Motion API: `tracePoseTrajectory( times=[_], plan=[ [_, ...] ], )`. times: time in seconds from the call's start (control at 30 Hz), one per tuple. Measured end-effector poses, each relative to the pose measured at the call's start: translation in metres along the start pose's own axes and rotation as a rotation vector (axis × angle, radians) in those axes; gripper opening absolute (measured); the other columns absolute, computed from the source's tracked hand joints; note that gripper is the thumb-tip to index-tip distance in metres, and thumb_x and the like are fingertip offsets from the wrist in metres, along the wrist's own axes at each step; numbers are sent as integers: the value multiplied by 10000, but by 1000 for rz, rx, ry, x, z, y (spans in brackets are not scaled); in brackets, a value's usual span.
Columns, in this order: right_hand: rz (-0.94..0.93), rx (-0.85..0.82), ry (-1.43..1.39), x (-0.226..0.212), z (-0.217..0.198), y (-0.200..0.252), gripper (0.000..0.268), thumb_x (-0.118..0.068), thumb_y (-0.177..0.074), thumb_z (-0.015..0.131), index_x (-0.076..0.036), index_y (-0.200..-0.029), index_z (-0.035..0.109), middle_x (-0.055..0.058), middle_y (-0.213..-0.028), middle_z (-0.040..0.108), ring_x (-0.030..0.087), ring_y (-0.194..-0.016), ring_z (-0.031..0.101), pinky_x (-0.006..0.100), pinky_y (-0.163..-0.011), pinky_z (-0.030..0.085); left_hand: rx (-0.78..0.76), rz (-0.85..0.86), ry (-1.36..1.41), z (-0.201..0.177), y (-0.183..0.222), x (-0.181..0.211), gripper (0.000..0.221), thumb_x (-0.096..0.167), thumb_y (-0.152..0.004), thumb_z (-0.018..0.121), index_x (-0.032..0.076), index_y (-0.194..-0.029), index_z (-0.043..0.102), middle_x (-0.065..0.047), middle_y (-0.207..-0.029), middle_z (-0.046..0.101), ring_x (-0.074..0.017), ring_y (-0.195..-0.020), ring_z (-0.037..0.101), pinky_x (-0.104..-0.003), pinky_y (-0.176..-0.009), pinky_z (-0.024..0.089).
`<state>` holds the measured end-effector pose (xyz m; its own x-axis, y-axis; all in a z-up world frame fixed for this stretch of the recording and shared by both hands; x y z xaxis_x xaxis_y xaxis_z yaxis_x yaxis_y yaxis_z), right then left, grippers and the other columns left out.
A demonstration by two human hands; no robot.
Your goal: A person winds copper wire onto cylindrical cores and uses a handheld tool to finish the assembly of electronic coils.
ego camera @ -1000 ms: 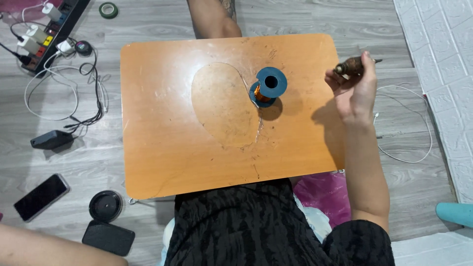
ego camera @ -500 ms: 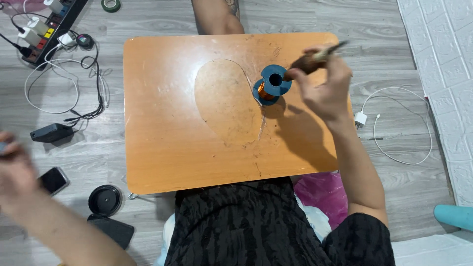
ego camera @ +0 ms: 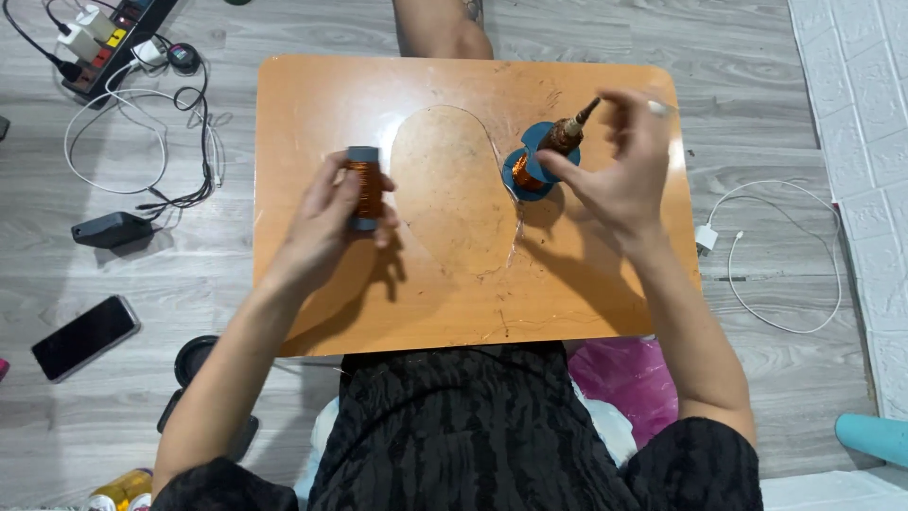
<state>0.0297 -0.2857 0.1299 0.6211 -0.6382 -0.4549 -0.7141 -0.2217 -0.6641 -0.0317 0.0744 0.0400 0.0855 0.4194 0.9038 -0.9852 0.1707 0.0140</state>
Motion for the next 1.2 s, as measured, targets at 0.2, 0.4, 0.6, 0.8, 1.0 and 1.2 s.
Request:
tracePoseTrajectory(
  times=[0.2,0.4,0.6,0.8,1.0,1.2],
  plan=[
    [59,109,-507,-58,22,66,357,-12,-876,850,-55,-1123,595,75,-973,550,258,-873,630,393,-819,543,-119,158,-21,66,-16,-8,440,348,-1211,526,161,-1583,382,-182,-1255,637,-310,-933,797,-386,-636,731],
    [866,-273,-1157,-94,79,80,467,-173,-1039,790,-86,-1448,584,15,-1176,620,98,-1039,684,261,-901,571,-199,401,-181,116,-28,18,508,346,-1230,561,144,-1645,350,-169,-1330,642,-251,-1081,771,-375,-728,730],
    [717,-55,-1204,-73,65,78,225,-202,-1223,543,-44,-1160,690,7,-661,491,22,-488,353,179,-440,303,-223,373,-48,96,-45,24,506,304,-1242,551,111,-1663,346,-176,-1357,637,-244,-1074,747,-340,-731,713],
    [429,-215,-1070,-51,51,78,195,10,-1168,553,92,-1121,723,-20,-550,315,49,-450,257,204,-420,302,-335,235,13,94,-32,32,459,304,-1239,494,115,-1640,373,-170,-1282,623,-197,-944,686,-284,-627,582],
    [223,-249,-716,-49,36,51,190,66,-1112,627,6,-1066,802,-27,-511,399,29,-489,320,202,-453,332,-506,168,-18,97,-25,10,483,294,-1197,571,108,-1620,430,-156,-1216,664,-193,-904,690,-252,-607,540],
    [-57,-245,-141,-34,29,47,152,-84,-1157,658,-98,-1137,808,25,-484,445,169,-393,442,268,-456,423,-779,258,-643,125,-11,18,535,372,-1155,638,101,-1611,567,-153,-1270,452,-346,-1172,557,-557,-1063,560]
  ],
)
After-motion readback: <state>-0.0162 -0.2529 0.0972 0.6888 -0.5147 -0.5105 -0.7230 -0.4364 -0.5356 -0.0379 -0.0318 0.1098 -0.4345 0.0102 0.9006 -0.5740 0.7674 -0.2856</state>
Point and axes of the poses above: each hand's wrist, its own y-axis away from the middle knuckle, its own z-axis out of the palm, x = y × z, the point moved 4 cm from there along -y, towards the middle knuckle
